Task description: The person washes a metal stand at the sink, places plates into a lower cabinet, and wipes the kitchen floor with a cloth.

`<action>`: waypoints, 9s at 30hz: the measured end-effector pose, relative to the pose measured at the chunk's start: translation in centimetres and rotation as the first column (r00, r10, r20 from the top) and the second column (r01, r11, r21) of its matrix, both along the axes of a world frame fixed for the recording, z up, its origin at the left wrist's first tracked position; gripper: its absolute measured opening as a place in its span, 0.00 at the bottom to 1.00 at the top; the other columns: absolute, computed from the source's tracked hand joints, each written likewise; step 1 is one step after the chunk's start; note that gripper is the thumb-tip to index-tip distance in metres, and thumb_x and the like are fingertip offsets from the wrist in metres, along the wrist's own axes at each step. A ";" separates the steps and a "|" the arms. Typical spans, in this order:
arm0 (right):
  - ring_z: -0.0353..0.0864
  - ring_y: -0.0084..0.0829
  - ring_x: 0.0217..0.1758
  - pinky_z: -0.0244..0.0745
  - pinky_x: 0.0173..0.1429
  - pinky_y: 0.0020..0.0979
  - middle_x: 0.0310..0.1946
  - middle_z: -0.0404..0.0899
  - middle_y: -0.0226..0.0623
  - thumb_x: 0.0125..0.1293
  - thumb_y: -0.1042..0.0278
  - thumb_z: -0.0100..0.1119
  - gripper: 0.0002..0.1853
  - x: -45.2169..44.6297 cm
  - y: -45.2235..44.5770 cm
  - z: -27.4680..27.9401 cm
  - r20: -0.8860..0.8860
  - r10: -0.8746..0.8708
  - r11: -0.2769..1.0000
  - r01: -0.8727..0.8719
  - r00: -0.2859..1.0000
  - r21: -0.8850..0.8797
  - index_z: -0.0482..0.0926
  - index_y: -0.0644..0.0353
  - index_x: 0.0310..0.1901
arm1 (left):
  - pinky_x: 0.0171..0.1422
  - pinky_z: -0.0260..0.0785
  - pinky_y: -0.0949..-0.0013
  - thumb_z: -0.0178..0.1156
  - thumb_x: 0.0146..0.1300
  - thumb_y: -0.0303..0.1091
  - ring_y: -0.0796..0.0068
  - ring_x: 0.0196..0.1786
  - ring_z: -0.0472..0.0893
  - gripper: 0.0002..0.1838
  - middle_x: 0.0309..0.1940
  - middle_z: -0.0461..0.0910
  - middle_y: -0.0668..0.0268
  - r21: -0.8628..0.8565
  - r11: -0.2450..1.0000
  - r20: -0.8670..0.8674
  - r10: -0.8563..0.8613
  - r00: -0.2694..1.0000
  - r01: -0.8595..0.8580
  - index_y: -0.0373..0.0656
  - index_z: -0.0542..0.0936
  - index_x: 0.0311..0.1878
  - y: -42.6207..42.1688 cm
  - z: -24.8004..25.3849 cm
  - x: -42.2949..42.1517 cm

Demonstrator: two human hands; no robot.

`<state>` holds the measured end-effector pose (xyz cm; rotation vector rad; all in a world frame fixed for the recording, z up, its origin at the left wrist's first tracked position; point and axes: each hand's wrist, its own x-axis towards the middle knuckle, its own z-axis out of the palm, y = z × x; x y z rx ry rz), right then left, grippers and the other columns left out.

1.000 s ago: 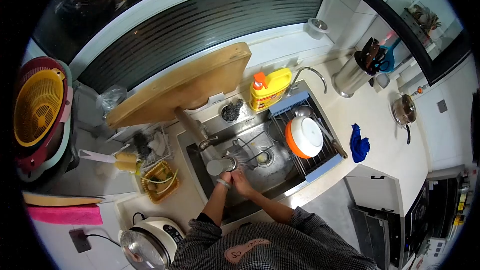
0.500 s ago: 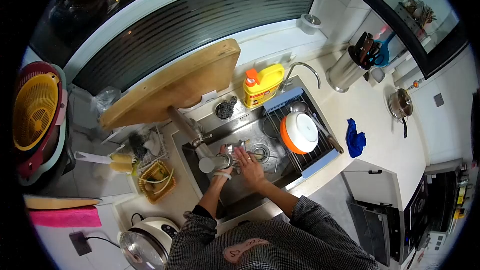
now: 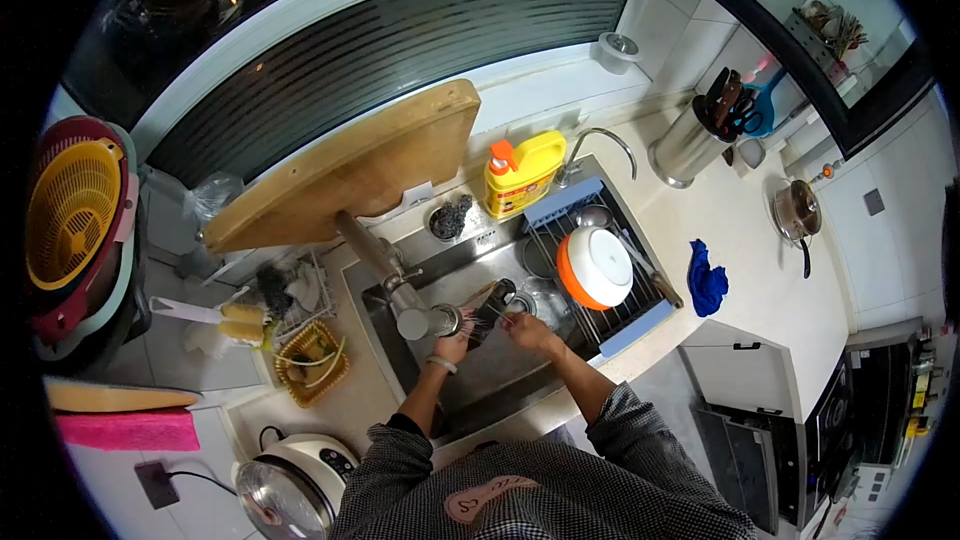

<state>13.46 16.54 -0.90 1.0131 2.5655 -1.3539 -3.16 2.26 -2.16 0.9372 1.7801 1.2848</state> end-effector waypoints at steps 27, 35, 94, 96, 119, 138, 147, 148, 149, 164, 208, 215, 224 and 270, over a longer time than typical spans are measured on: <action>0.53 0.49 0.70 0.45 0.73 0.43 0.67 0.57 0.51 0.69 0.64 0.32 0.25 -6.7 -9.6 0.5 -0.267 -0.114 0.987 0.078 0.957 -0.142 0.63 0.67 0.64 | 0.56 0.70 0.63 0.48 0.69 0.49 0.69 0.56 0.73 0.23 0.55 0.74 0.66 -0.356 0.934 0.762 0.310 0.568 -0.032 0.42 0.71 0.58 -0.3 -1.8 -0.2; 0.43 0.44 0.76 0.35 0.76 0.44 0.71 0.49 0.48 0.68 0.64 0.34 0.30 -6.8 -9.4 -5.3 -0.281 0.076 0.878 0.070 0.957 0.473 0.49 0.63 0.70 | 0.69 0.58 0.67 0.40 0.73 0.50 0.68 0.64 0.67 0.27 0.65 0.65 0.66 -0.110 0.966 0.840 0.217 0.497 -0.236 0.43 0.62 0.68 -0.2 2.1 1.7; 0.48 0.56 0.72 0.44 0.73 0.48 0.68 0.47 0.64 0.71 0.52 0.37 0.36 -8.2 -8.0 2.5 -0.013 -0.588 0.809 0.587 0.809 -0.043 0.46 0.77 0.67 | 0.68 0.57 0.65 0.40 0.71 0.56 0.69 0.64 0.66 0.31 0.62 0.67 0.64 -0.014 0.975 0.763 0.153 0.628 -0.221 0.41 0.64 0.65 0.6 6.0 4.0; 0.56 0.57 0.68 0.49 0.71 0.45 0.65 0.54 0.65 0.70 0.54 0.39 0.32 -8.5 -6.2 0.6 -0.093 -0.338 0.935 0.324 0.936 -0.142 0.56 0.78 0.63 | 0.69 0.56 0.66 0.41 0.70 0.57 0.70 0.64 0.66 0.32 0.63 0.67 0.65 0.008 0.980 0.726 0.130 0.675 -0.197 0.42 0.64 0.66 0.6 5.8 4.5; 0.67 0.47 0.63 0.64 0.63 0.40 0.62 0.66 0.51 0.55 0.78 0.46 0.30 -4.2 -8.9 4.9 -0.394 -0.005 0.991 -0.048 0.919 -0.124 0.65 0.60 0.64 | 0.62 0.66 0.64 0.44 0.71 0.50 0.70 0.56 0.73 0.23 0.53 0.73 0.65 -0.145 0.911 0.682 0.374 0.629 -0.386 0.45 0.68 0.61 0.1 4.6 0.6; 0.56 0.46 0.71 0.46 0.71 0.54 0.65 0.59 0.51 0.60 0.67 0.51 0.32 -1.8 -2.8 9.0 0.432 0.304 0.723 -0.501 0.849 0.475 0.57 0.66 0.67 | 0.63 0.64 0.66 0.49 0.70 0.38 0.66 0.56 0.73 0.20 0.55 0.73 0.63 -0.159 0.977 0.190 0.169 0.967 -0.140 0.39 0.69 0.60 1.8 2.4 -3.3; 0.76 0.46 0.53 0.69 0.57 0.48 0.51 0.75 0.46 0.64 0.65 0.45 0.24 -1.7 -3.4 4.9 0.390 -0.029 0.891 -0.153 0.920 0.428 0.66 0.55 0.63 | 0.62 0.64 0.66 0.53 0.68 0.38 0.63 0.56 0.73 0.22 0.55 0.72 0.52 0.157 0.959 -0.029 0.242 0.970 -0.235 0.34 0.69 0.59 1.2 -1.9 0.4; 0.76 0.46 0.53 0.69 0.57 0.48 0.51 0.75 0.46 0.64 0.65 0.45 0.24 -1.5 -3.6 3.9 0.391 -0.029 0.892 -0.153 0.920 0.426 0.66 0.55 0.63 | 0.54 0.67 0.62 0.52 0.68 0.40 0.59 0.48 0.76 0.20 0.48 0.76 0.52 0.209 0.956 -0.376 0.273 0.885 -0.206 0.35 0.72 0.56 1.3 0.6 1.4; 0.77 0.48 0.52 0.71 0.56 0.47 0.49 0.76 0.48 0.64 0.62 0.46 0.23 -1.3 -3.8 2.5 0.382 -0.007 0.926 -0.138 0.924 0.352 0.69 0.53 0.61 | 0.46 0.70 0.58 0.51 0.68 0.43 0.56 0.41 0.79 0.20 0.41 0.80 0.53 0.256 0.940 -0.672 0.340 0.658 -0.224 0.36 0.75 0.52 1.5 3.5 2.5; 0.80 0.26 0.32 0.70 0.25 0.29 0.34 0.81 0.38 0.63 0.48 0.55 0.23 0.4 -1.0 3.2 0.141 0.029 0.741 0.073 0.990 -0.667 0.76 0.59 0.50 | 0.38 0.68 0.62 0.47 0.69 0.35 0.65 0.35 0.76 0.16 0.35 0.77 0.60 -0.212 0.956 -0.537 -0.286 0.794 0.201 0.40 0.72 0.55 -4.0 -8.4 -0.7; 0.72 0.17 0.30 0.66 0.39 0.18 0.28 0.78 0.22 0.61 0.58 0.64 0.11 2.5 -0.3 0.9 -0.254 -0.885 0.450 0.574 0.390 -0.684 0.81 0.57 0.29 | 0.43 0.70 0.58 0.63 0.51 0.35 0.56 0.39 0.78 0.14 0.36 0.80 0.59 -0.221 0.763 -0.721 0.292 0.629 -0.608 0.43 0.80 0.42 -5.1 9.4 -25.1; 0.79 0.26 0.41 0.76 0.45 0.31 0.38 0.80 0.33 0.63 0.52 0.60 0.18 1.2 -1.2 1.4 -0.098 -0.933 0.253 0.437 0.347 -0.863 0.77 0.60 0.43 | 0.40 0.72 0.61 0.63 0.57 0.39 0.60 0.32 0.80 0.11 0.29 0.81 0.58 -0.246 0.653 -0.634 0.451 0.628 -0.716 0.42 0.81 0.37 -6.0 9.7 -25.3; 0.79 0.30 0.44 0.75 0.48 0.33 0.42 0.80 0.36 0.54 0.48 0.70 0.28 -0.8 -3.5 1.2 0.119 -0.914 0.038 0.374 0.387 -0.927 0.75 0.62 0.47 | 0.40 0.69 0.62 0.53 0.60 0.27 0.57 0.35 0.77 0.08 0.33 0.77 0.53 0.142 0.844 -0.276 0.535 0.798 -0.517 0.41 0.76 0.43 -4.5 6.4 -9.7; 0.77 0.24 0.29 0.71 0.33 0.26 0.31 0.81 0.34 0.67 0.60 0.54 0.14 1.8 1.8 0.7 -0.068 -0.895 0.300 0.481 0.441 -0.824 0.79 0.63 0.41 | 0.67 0.60 0.52 0.44 0.72 0.41 0.58 0.62 0.67 0.25 0.63 0.66 0.58 0.035 0.884 0.963 0.094 0.251 -0.467 0.41 0.60 0.68 -6.8 -26.3 -6.2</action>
